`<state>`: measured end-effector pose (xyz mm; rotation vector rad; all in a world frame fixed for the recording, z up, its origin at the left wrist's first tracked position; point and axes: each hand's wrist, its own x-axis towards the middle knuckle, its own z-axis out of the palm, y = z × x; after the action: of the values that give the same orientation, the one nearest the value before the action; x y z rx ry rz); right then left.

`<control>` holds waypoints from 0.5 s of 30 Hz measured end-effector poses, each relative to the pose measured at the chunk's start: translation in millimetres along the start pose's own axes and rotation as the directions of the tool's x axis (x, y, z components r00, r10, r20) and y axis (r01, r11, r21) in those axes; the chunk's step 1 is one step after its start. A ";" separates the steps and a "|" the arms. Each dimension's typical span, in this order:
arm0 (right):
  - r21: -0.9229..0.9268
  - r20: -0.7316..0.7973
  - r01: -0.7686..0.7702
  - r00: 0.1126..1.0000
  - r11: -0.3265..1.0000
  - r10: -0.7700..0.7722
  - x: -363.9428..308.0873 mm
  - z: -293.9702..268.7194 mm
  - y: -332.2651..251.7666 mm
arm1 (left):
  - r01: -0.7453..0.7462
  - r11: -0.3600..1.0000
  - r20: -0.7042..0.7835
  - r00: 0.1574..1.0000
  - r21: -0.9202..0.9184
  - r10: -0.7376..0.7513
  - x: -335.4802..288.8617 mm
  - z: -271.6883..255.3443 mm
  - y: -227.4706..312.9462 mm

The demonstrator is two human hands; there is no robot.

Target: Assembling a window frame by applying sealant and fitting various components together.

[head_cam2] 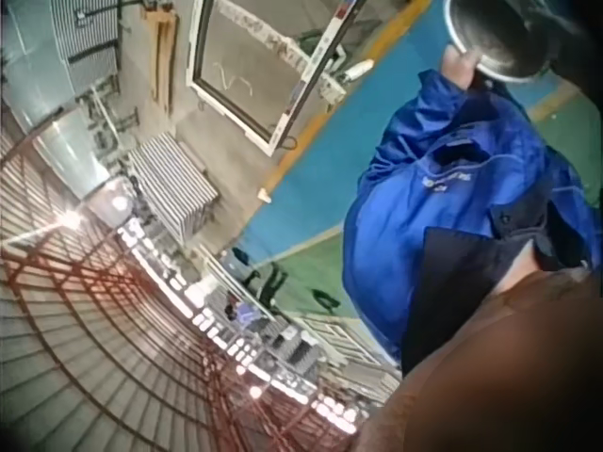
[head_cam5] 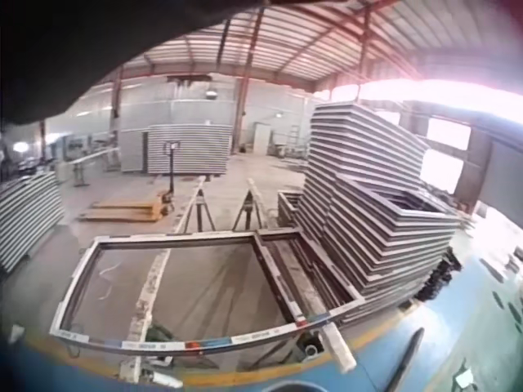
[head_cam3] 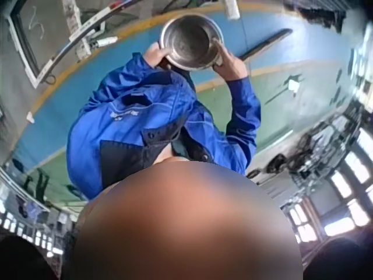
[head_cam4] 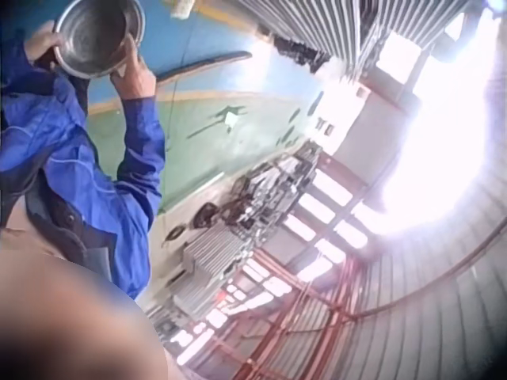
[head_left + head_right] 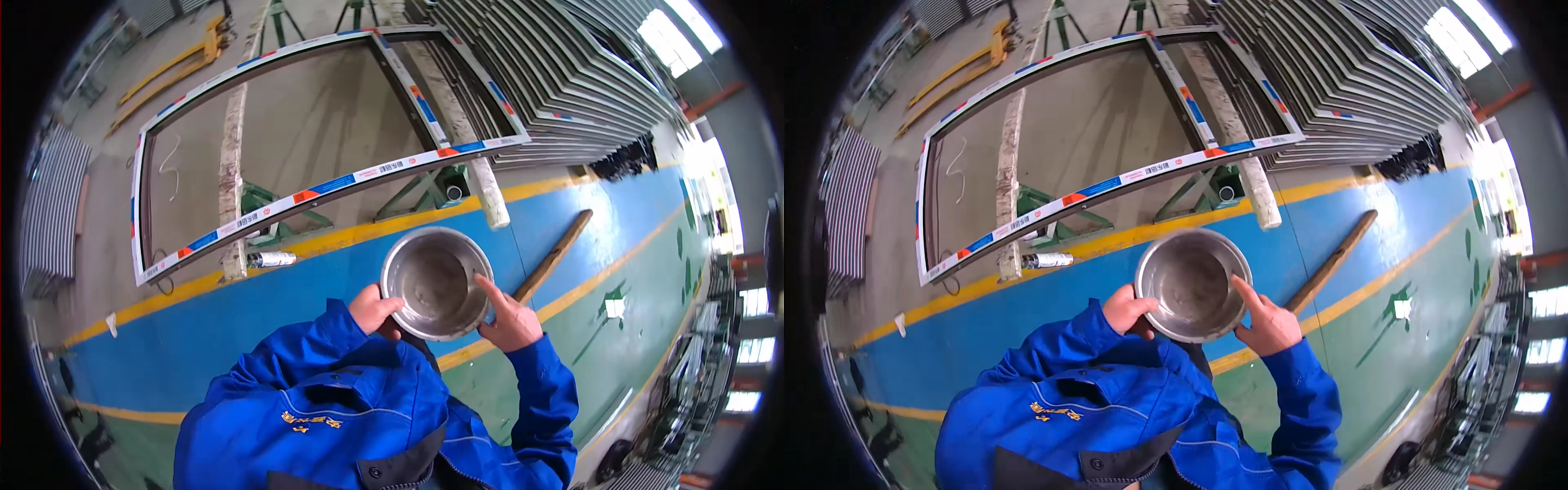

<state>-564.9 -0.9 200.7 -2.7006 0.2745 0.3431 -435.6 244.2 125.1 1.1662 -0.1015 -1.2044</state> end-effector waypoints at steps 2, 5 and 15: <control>0.006 -0.019 0.136 0.991 0.991 -0.135 34.7 -15.8 10.9 | -0.053 0.997 -0.114 0.992 -0.052 0.046 9.2 -0.7 6.2; 0.067 0.066 0.184 0.980 0.981 -0.188 85.7 -45.6 20.5 | -0.104 0.990 -0.264 0.962 -0.095 0.075 18.9 -3.5 19.7; 0.099 0.151 0.357 0.917 0.929 -0.369 265.9 -68.5 40.4 | -0.323 0.911 -0.549 0.825 -0.255 0.139 49.8 -63.6 66.5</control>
<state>-308.3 -102.9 173.2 -2.5628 -0.2588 0.4339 -331.2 240.3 120.4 1.0965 0.3558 -0.6193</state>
